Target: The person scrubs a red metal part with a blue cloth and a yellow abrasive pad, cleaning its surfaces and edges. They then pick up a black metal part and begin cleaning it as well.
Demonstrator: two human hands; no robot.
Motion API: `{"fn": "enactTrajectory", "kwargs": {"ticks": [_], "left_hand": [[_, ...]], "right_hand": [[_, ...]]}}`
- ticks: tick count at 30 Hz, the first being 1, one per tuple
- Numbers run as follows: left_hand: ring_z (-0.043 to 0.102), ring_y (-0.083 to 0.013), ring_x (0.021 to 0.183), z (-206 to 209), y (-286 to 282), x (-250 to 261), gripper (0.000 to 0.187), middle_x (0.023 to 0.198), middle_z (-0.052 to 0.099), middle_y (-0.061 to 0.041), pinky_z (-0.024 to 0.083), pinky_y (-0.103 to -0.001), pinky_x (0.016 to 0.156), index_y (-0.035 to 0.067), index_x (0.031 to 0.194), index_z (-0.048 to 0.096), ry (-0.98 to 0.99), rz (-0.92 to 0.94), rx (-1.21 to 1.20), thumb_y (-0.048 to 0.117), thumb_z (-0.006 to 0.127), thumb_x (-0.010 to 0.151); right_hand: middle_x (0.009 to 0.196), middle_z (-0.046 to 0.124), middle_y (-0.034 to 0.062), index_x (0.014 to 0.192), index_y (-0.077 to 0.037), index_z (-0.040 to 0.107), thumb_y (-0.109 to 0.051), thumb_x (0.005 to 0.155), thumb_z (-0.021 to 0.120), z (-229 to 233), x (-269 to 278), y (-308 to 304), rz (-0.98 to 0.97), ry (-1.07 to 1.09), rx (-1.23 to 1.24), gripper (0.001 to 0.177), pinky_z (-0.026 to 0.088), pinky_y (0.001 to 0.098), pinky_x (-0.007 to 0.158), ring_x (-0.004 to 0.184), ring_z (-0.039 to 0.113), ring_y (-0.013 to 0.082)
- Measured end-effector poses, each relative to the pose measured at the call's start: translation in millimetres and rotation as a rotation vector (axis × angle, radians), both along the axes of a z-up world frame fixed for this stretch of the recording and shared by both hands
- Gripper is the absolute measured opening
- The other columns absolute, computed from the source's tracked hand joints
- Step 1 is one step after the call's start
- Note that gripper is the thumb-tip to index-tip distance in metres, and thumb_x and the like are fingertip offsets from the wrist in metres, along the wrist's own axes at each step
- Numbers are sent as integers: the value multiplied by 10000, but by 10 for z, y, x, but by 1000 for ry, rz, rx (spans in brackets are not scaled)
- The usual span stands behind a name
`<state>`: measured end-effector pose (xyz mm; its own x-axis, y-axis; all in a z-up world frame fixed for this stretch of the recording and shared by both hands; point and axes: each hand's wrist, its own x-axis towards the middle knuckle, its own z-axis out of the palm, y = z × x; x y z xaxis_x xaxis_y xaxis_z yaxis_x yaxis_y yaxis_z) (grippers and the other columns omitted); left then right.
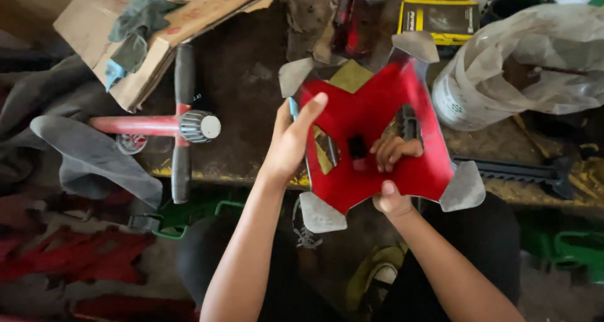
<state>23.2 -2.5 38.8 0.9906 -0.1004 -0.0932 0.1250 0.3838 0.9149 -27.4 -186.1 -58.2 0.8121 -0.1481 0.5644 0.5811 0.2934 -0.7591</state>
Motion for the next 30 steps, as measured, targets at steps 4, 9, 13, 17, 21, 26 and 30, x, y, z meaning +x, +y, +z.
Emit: {"fn": "enactTrajectory", "kwargs": {"ticks": [4, 9, 13, 17, 21, 26, 30], "left_hand": [[687, -100, 797, 108, 31, -24, 221, 926, 748, -12, 554, -282, 705, 3, 1091, 698, 80, -13, 44, 183, 680, 963], [571, -59, 720, 118, 43, -42, 197, 839, 670, 24, 472, -267, 638, -6, 1121, 693, 49, 22, 262, 138, 687, 985], [624, -28, 890, 249, 86, -100, 288, 996, 717, 30, 542, -243, 810, 1, 1249, 633, -167, 6, 266, 108, 670, 985], [608, -66, 907, 337, 93, -154, 414, 1029, 702, -36, 533, -278, 818, -20, 1329, 586, -284, 27, 360, 111, 700, 953], [651, -45, 951, 395, 110, -166, 442, 1025, 728, -15, 564, -264, 849, -36, 1298, 569, -361, 112, 483, 145, 755, 940], [618, -97, 776, 716, 192, -224, 471, 853, 661, -31, 530, -286, 675, -21, 1272, 581, -180, 235, 533, 196, 794, 912], [520, -110, 976, 632, 348, -351, 410, 1079, 582, -51, 453, -274, 886, -27, 1345, 559, -485, 418, 403, 315, 590, 1120]], "right_hand": [[983, 436, 54, 1090, -110, 405, -620, 924, 706, 69, -103, -101, -70, -10, -168, 615, 428, 350, 993, 906, 465, 178], [1215, 458, 121, 1223, -43, 424, -719, 854, 755, -79, -223, -163, -39, 129, -70, 838, 420, 428, 1139, 1199, 507, 272], [1294, 492, 108, 1289, -38, 469, -797, 814, 700, -48, -216, -227, -35, 115, 98, 925, 435, 447, 1148, 1250, 527, 276], [1348, 490, 103, 1351, -16, 490, -890, 801, 595, -100, -244, -370, -55, 104, 79, 1038, 369, 429, 1205, 1290, 489, 259], [1320, 530, 103, 1335, -24, 531, -1025, 752, 333, -71, -140, -401, -161, -16, -66, 1175, 398, 385, 1109, 1202, 517, 236], [1177, 501, 111, 1216, -1, 496, -1002, 770, 279, 489, -4, -536, -472, -147, -245, 1117, 437, 386, 1048, 1119, 524, 247], [1149, 524, 108, 1186, -28, 476, -853, 894, 464, 752, -14, -835, -537, -288, -277, 876, 524, 366, 883, 1000, 588, 228]]}}
